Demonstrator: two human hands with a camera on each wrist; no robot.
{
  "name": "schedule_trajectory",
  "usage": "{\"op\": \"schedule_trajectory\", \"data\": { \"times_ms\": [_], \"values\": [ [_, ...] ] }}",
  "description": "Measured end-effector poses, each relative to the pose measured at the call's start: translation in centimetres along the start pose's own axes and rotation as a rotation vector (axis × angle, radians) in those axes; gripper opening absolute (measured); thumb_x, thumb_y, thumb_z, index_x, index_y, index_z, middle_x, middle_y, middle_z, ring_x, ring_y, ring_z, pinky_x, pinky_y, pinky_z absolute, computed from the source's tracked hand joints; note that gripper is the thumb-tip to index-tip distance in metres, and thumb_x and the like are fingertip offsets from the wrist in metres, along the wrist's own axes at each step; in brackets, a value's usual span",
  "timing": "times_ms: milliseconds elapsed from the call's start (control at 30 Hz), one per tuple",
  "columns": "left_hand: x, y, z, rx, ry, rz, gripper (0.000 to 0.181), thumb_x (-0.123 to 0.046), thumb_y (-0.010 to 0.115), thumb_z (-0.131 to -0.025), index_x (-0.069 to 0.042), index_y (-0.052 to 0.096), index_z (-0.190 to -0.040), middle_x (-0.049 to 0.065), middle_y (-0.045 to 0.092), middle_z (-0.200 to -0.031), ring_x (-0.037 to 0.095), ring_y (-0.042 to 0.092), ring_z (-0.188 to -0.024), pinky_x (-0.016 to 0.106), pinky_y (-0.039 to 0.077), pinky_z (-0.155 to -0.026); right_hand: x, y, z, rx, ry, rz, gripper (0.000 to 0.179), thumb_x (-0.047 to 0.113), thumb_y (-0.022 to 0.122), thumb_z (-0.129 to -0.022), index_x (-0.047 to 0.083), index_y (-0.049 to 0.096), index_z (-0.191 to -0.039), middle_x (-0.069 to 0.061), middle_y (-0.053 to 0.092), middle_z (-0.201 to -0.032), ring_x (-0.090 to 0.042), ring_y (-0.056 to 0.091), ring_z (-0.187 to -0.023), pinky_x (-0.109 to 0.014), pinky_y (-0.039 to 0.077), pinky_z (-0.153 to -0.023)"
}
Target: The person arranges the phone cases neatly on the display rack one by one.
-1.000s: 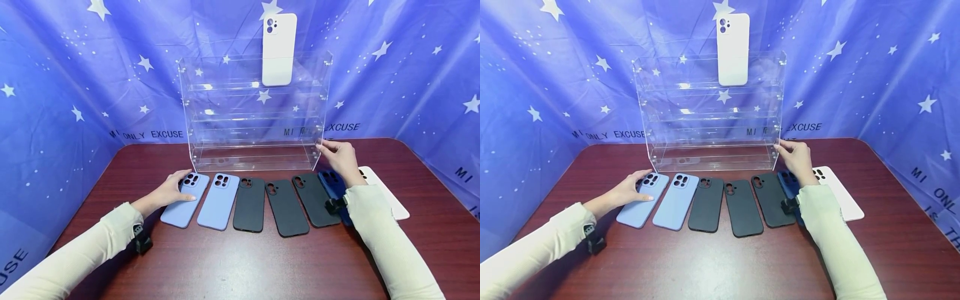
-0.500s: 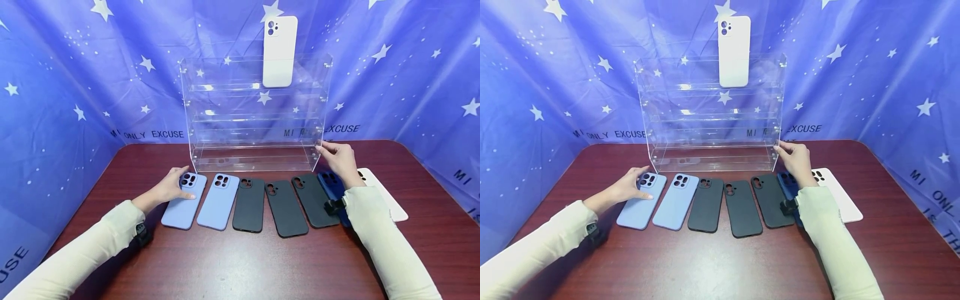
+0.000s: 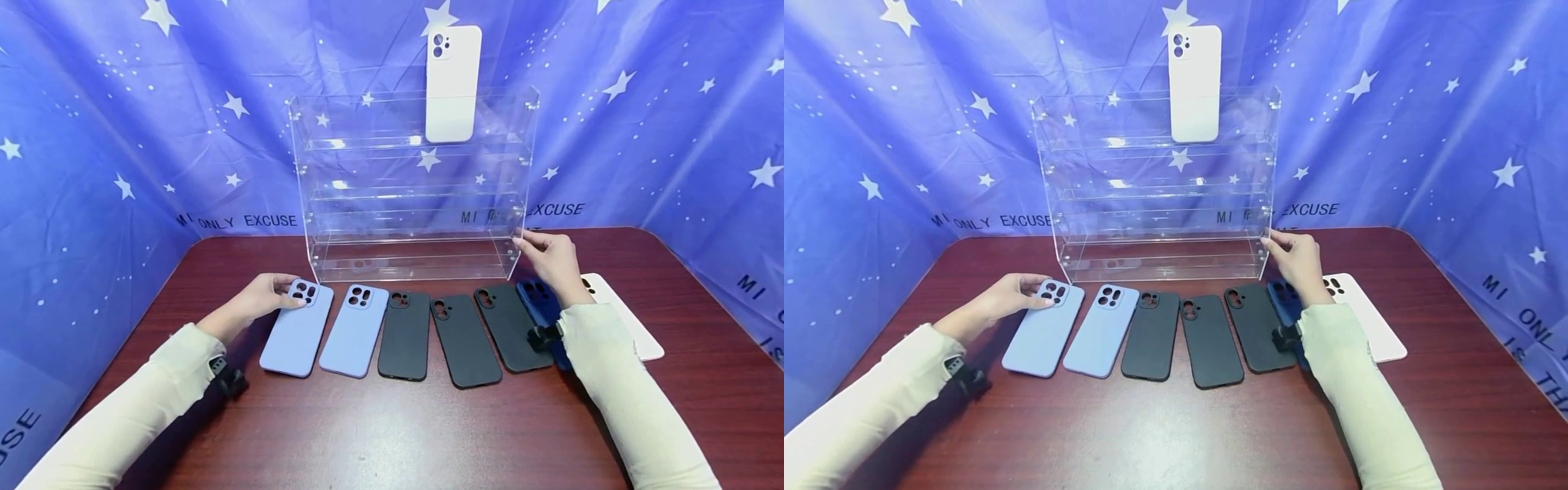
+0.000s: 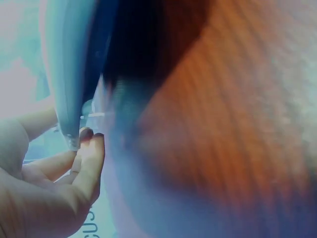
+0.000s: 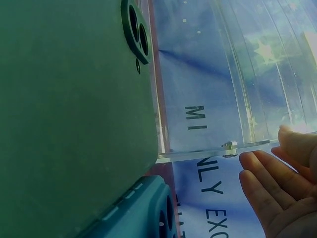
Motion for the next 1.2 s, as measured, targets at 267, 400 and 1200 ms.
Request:
{"op": "schedule_trajectory", "data": {
  "times_ms": [267,400,1200],
  "values": [
    [-0.6,-0.8,0.7,-0.033,-0.010,0.124,0.049,-0.007,0.063,-0.089,0.014,0.046,-0.130,0.015,0.061,-0.100,0.003,0.056,-0.078,0.021,0.054,-0.071,-0.1,0.1,0.0,0.003,-0.001,-0.005,0.037,0.028,0.061,-0.093,0.003,0.064,-0.119,-0.019,0.062,-0.115,-0.030,0.055,-0.114,-0.007,0.037,-0.069],
    [-1.2,-1.0,1.1,-0.030,0.030,0.178,0.049,-0.004,0.062,-0.089,0.013,0.045,-0.131,0.020,0.062,-0.107,0.002,0.059,-0.080,0.022,0.054,-0.071,-0.1,0.2,0.0,-0.004,-0.008,-0.005,0.035,0.026,0.062,-0.093,0.002,0.064,-0.118,-0.019,0.063,-0.114,-0.030,0.055,-0.113,-0.007,0.037,-0.070],
    [-9.8,-4.1,-0.1,-0.311,0.368,0.455,0.049,-0.002,0.069,-0.084,0.004,0.052,-0.130,-0.014,0.069,-0.089,0.001,0.065,-0.084,0.017,0.055,-0.070,0.1,0.0,0.0,-0.004,0.002,0.007,0.036,0.027,0.061,-0.093,0.003,0.064,-0.119,-0.020,0.062,-0.115,-0.028,0.056,-0.112,-0.008,0.037,-0.064]
  ]
}}
Point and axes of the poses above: each hand's wrist, its own z-axis away from the middle knuckle, its own y-axis out of the palm, x = y × z, the point moved 2 cm from there along -z, towards the middle knuckle
